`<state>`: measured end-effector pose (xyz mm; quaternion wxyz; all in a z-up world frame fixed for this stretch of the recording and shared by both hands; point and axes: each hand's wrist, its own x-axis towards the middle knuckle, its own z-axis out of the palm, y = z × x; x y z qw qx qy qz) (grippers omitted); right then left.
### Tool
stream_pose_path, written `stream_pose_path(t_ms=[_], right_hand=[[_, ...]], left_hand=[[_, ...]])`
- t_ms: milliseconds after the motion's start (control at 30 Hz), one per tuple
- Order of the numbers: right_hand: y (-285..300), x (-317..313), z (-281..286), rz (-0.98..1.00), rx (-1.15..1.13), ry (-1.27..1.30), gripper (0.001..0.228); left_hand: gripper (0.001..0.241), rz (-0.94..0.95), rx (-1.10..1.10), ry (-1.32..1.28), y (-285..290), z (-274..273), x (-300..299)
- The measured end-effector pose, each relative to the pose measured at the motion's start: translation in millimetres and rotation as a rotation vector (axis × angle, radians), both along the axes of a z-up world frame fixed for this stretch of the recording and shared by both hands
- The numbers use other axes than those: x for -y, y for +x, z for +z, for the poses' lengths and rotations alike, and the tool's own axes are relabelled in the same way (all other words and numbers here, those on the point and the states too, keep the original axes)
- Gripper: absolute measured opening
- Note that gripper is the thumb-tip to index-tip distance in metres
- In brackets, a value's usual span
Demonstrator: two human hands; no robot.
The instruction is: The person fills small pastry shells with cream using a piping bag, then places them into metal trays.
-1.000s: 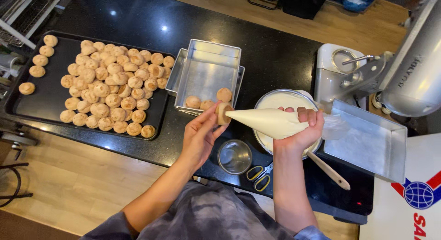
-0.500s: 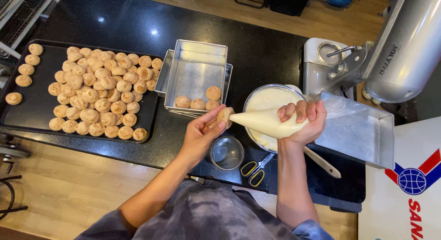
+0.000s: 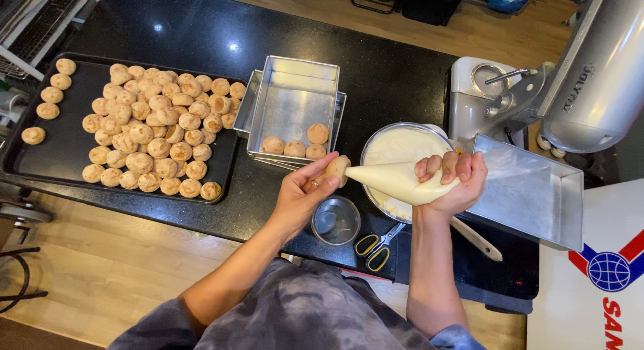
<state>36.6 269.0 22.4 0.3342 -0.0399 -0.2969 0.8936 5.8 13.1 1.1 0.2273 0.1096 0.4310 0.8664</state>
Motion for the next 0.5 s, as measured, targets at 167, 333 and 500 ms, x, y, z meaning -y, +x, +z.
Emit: stream_pose_path(t_ms=[167, 333, 500], right_hand=[[-2, -4, -6, 0.027, -0.057, -0.075, 0.049], [-1, -6, -6, 0.049, -0.052, -0.112, 0.049], [2, -5, -2, 0.042, -0.024, -0.076, 0.048]], left_hand=[[0.058, 0.011, 0.02, -0.009, 0, -4, -3], [0.058, 0.031, 0.061, -0.036, -5, -14, -9], [0.057, 0.043, 0.072, -0.049, -9, -22, -13]])
